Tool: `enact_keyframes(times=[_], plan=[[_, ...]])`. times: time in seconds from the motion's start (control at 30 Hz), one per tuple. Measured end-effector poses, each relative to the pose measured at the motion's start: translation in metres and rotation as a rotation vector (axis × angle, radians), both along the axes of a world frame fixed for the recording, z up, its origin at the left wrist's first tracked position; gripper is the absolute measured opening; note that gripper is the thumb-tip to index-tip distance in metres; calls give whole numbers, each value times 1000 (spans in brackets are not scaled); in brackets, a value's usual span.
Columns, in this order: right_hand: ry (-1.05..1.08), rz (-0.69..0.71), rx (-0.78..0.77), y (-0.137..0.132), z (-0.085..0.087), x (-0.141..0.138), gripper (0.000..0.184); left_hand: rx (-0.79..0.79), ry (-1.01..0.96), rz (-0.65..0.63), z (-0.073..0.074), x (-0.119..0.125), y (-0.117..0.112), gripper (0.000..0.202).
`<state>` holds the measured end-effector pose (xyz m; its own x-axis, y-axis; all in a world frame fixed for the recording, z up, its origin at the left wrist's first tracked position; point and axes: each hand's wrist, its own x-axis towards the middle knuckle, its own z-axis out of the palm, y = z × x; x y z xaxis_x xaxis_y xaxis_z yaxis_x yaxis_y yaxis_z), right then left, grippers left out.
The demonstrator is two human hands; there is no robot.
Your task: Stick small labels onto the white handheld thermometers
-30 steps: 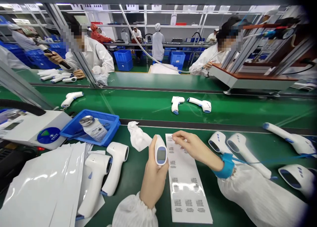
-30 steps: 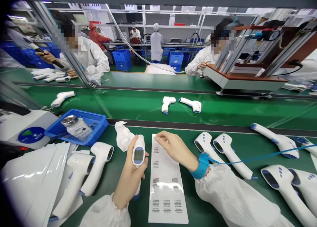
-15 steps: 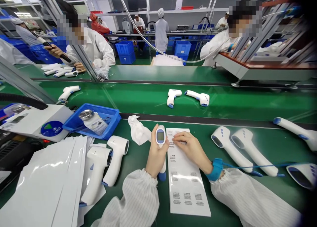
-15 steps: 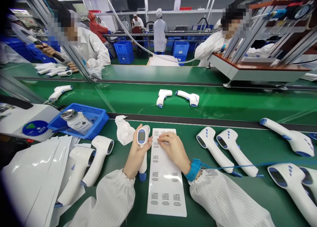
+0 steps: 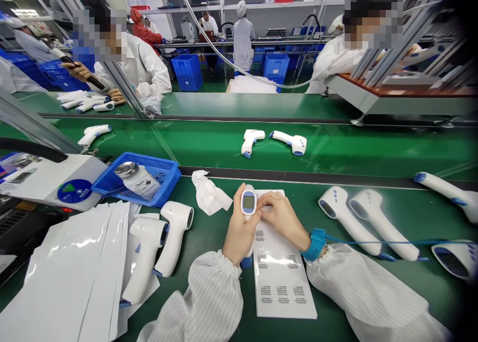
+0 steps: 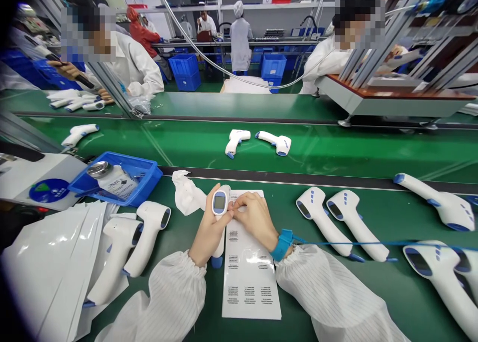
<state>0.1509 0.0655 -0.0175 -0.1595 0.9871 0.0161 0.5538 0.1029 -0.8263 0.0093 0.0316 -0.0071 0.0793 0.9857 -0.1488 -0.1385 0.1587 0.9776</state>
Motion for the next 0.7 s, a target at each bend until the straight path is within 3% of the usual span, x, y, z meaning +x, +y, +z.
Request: enact_keyframes(times=[0.13, 0.27, 0.37, 0.47, 0.6, 0.7], plan=[[80, 214, -66, -7, 30, 11, 8, 30, -4, 35, 2, -3, 1, 69], [297, 454, -237, -17, 67, 20, 8, 56, -5, 29, 4, -5, -1, 69], [340, 334, -129, -22, 82, 15, 9, 79, -21, -4, 11, -5, -6, 71], [262, 146, 44, -22, 82, 4, 8, 94, -19, -25, 19, -5, -11, 72], [308, 65, 52, -18, 79, -2, 11, 99, 9, -52, 22, -5, -16, 70], [394, 43, 31, -21, 87, -1, 13, 78, 16, -39, 21, -8, -14, 72]])
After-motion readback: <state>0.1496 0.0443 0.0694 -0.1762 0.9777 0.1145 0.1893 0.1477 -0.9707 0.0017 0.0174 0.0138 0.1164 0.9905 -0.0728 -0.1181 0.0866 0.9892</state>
